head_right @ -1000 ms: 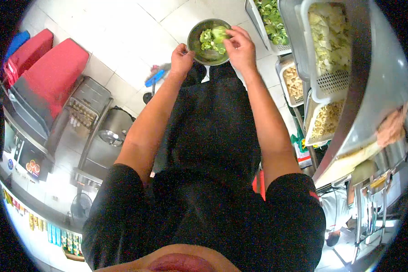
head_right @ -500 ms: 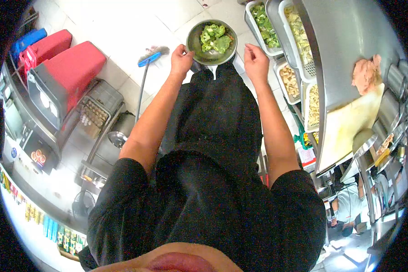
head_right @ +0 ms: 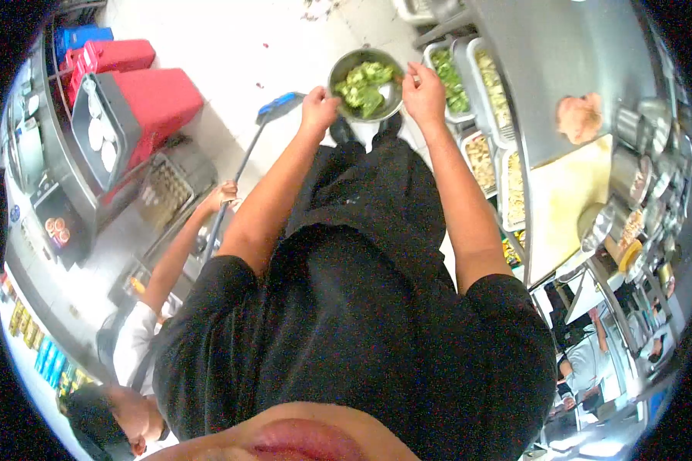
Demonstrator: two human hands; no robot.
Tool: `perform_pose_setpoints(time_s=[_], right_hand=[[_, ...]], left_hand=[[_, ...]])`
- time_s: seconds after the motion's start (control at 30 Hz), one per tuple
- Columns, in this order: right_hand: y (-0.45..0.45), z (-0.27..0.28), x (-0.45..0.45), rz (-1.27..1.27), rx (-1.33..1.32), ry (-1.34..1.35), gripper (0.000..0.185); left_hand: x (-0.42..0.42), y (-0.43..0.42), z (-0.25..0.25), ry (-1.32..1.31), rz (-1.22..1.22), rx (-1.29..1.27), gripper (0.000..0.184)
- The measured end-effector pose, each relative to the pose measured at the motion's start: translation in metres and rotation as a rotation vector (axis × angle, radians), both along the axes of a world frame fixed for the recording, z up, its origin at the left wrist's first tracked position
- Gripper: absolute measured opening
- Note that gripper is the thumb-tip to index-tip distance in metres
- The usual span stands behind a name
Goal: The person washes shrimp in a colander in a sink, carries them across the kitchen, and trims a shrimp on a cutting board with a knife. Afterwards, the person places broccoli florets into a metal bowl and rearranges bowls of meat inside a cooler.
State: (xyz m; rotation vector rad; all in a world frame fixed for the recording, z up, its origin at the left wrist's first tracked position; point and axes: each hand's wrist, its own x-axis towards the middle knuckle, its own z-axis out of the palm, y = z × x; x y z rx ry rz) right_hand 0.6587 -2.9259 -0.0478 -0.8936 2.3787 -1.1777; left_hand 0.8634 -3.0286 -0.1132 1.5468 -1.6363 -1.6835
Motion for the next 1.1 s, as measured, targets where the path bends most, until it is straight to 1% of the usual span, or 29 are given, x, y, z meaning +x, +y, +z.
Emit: perform_pose_setpoints(time_s=[0.03, 0.07, 0.1, 0.13, 0.17, 0.2, 0.23, 0.27, 0.33, 0.37, 0.43, 0.47, 0.5, 0.53, 0.6, 0.63, 0.7, 0.73, 0.8, 0.87, 0.9, 0.93, 1.0, 1.1], right_hand=[[-0.003, 0.020, -0.018, 0.016, -0.025, 0.027, 0.020], [0.001, 0.034, -0.028, 0.033, -0.047, 0.056, 0.018], [0.005, 0.029, -0.036, 0.005, -0.087, 0.131, 0.018], [0.018, 0.007, -0.026, -0.022, -0.102, 0.168, 0.019], [0.027, -0.009, -0.019, -0.062, -0.015, 0.066, 0.020], [0.030, -0.006, -0.016, -0.061, 0.042, 0.026, 0.019], [0.032, -0.004, -0.010, -0.074, 0.127, 0.012, 0.019], [0.030, -0.005, -0.009, -0.088, 0.117, 0.007, 0.017], [0.031, -0.017, -0.012, -0.096, 0.098, -0.006, 0.013], [0.036, -0.020, -0.011, -0.097, 0.087, -0.132, 0.024], [0.043, -0.039, -0.002, -0.089, 0.023, -0.202, 0.027], [0.041, -0.032, 0.004, -0.086, -0.010, -0.234, 0.029], [0.042, -0.023, 0.005, -0.098, 0.046, -0.501, 0.030], [0.042, -0.003, 0.010, -0.104, 0.102, -0.767, 0.032], [0.052, -0.018, 0.027, -0.164, 0.010, -0.926, 0.028], [0.058, -0.024, 0.029, -0.170, 0.001, -0.910, 0.024], [0.062, -0.016, 0.027, -0.213, -0.051, -0.876, 0.018], [0.066, -0.010, 0.031, -0.246, -0.080, -0.874, 0.014], [0.074, -0.006, 0.027, -0.303, -0.134, -0.820, 0.014], [0.095, -0.003, 0.013, -0.344, -0.209, -0.783, 0.016], [0.105, -0.002, 0.008, -0.399, -0.259, -0.766, 0.016], [0.117, 0.001, 0.004, -0.453, -0.303, -0.750, 0.016], [0.142, 0.009, -0.013, -0.553, -0.416, -0.727, 0.017], [0.171, 0.035, -0.037, -0.693, -0.610, -0.692, 0.016]], left_hand=[[-0.017, -0.011, 0.005, 0.019, -0.042, -0.165, 0.011], [-0.018, -0.009, 0.003, 0.037, -0.031, -0.153, 0.013], [-0.018, -0.005, 0.008, 0.029, -0.041, -0.137, 0.012], [-0.005, 0.011, 0.038, 0.098, 0.052, 0.060, 0.010], [0.013, 0.014, -0.019, 0.091, 0.049, 0.044, 0.015], [0.017, 0.014, -0.041, 0.131, 0.072, 0.075, 0.021], [0.023, 0.007, -0.020, 0.181, 0.047, 0.160, 0.020], [0.015, -0.001, 0.005, 0.243, 0.093, 0.241, 0.020], [0.005, -0.023, 0.018, 0.274, 0.025, 0.245, 0.019], [0.003, -0.026, 0.016, 0.273, 0.015, 0.225, 0.019], [-0.001, -0.027, 0.013, 0.276, -0.011, 0.184, 0.020], [-0.003, -0.029, 0.017, 0.256, -0.033, 0.192, 0.020], [-0.003, -0.031, 0.021, 0.235, -0.055, 0.199, 0.020], [-0.003, -0.031, 0.023, 0.215, -0.075, 0.207, 0.021], [0.005, -0.025, 0.026, 0.217, -0.125, 0.211, 0.021], [0.003, -0.024, 0.022, 0.256, -0.158, 0.242, 0.020], [-0.012, -0.023, 0.021, 0.322, -0.220, 0.339, 0.018], [-0.013, -0.021, 0.023, 0.355, -0.266, 0.381, 0.014], [-0.022, -0.020, 0.015, 0.447, -0.329, 0.486, 0.010], [-0.037, -0.013, 0.028, 0.537, -0.383, 0.585, 0.010], [-0.042, -0.012, 0.033, 0.551, -0.411, 0.559, 0.012], [-0.040, -0.007, 0.040, 0.553, -0.398, 0.534, 0.014], [-0.038, -0.009, 0.031, 0.461, -0.394, 0.544, 0.014], [-0.023, -0.020, -0.010, 0.305, -0.344, 0.557, 0.011]])
